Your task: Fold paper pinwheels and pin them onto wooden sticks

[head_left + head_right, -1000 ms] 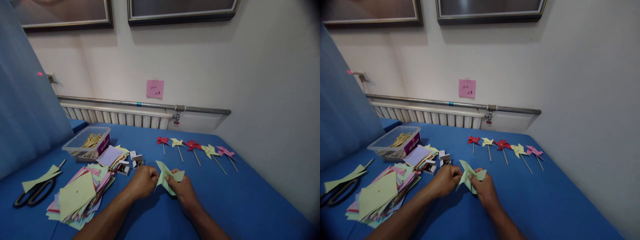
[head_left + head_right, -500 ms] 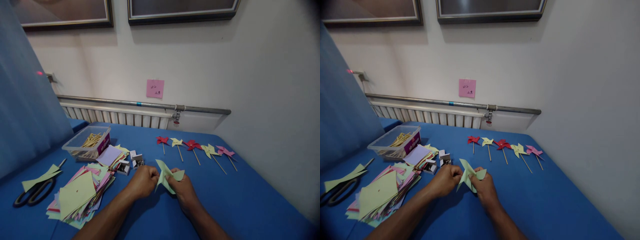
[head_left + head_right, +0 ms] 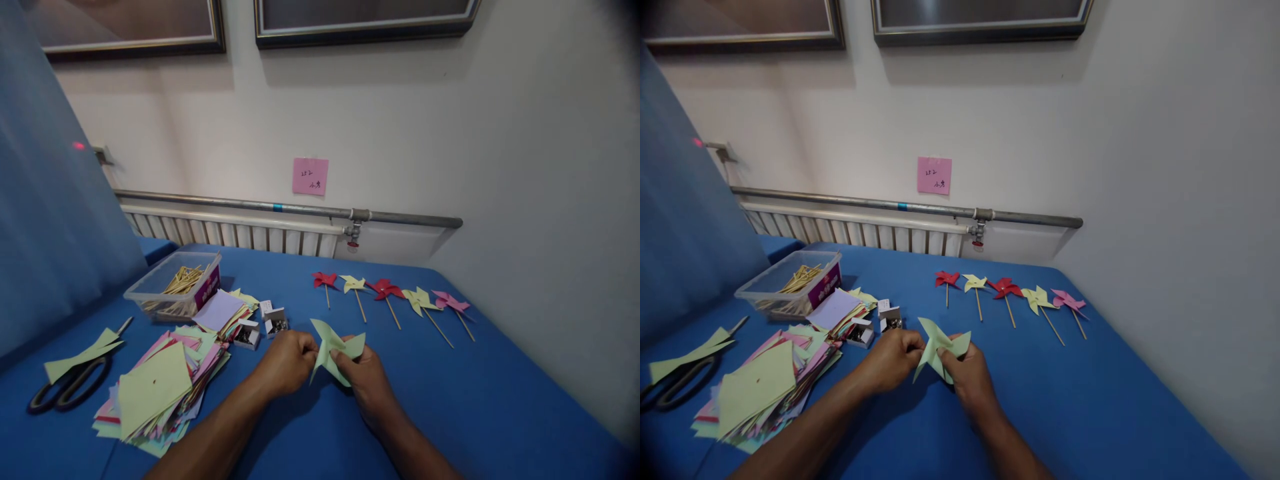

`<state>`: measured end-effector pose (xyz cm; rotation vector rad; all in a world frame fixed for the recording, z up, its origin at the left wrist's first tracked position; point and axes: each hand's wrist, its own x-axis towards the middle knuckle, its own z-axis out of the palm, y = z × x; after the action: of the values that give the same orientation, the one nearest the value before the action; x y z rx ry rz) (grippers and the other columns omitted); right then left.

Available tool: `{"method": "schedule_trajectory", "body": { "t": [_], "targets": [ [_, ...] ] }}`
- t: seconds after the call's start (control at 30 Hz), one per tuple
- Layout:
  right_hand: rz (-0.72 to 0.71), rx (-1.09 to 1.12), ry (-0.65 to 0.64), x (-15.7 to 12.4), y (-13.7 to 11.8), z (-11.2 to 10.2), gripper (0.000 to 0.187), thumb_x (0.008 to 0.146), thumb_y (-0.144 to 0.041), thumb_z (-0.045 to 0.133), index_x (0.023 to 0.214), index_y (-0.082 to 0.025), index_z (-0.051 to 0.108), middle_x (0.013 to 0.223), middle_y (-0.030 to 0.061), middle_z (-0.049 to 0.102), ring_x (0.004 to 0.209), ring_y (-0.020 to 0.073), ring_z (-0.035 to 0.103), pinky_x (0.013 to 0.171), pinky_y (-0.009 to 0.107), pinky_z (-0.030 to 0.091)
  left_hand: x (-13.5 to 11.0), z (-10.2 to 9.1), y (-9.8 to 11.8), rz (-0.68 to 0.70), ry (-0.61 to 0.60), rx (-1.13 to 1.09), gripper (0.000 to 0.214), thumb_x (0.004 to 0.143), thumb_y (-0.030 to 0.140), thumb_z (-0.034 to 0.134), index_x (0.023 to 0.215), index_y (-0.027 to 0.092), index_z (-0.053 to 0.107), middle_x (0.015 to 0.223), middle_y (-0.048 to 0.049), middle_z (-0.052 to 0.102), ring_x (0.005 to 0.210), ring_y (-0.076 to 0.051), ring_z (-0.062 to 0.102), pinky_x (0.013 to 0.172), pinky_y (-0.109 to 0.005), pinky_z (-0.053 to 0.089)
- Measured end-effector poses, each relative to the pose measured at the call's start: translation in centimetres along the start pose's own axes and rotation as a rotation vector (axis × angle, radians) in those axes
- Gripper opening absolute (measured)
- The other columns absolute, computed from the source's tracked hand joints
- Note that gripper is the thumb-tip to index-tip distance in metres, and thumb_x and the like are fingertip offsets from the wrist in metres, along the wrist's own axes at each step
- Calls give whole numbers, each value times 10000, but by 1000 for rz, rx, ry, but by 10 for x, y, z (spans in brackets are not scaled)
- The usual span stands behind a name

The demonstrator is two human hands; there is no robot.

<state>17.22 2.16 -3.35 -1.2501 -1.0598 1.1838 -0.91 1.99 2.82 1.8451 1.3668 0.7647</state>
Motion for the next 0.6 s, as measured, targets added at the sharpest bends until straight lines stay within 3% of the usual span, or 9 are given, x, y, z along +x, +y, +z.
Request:
{"method": "schedule_trajectory", "body": {
  "t": [0.17,0.6],
  "targets": [
    [-2,-8,4,-1,-3,0,525,595,-585,854,898,-178,720,687,32,724,597,210,627,542,294,464,0,0,-1,0,-1,-13,215,806,122,527,693,184,699,626,15,626,608,-137,535,588,-245,322],
    [-4,7,2,0,-1,1,490,603,-570,856,869,-178,729,676,21,717,598,205,622,552,293,464,0,-1,2,-16,-29,17,195,820,125,530,689,184,662,624,34,580,621,-128,511,596,-239,316]
  ]
}}
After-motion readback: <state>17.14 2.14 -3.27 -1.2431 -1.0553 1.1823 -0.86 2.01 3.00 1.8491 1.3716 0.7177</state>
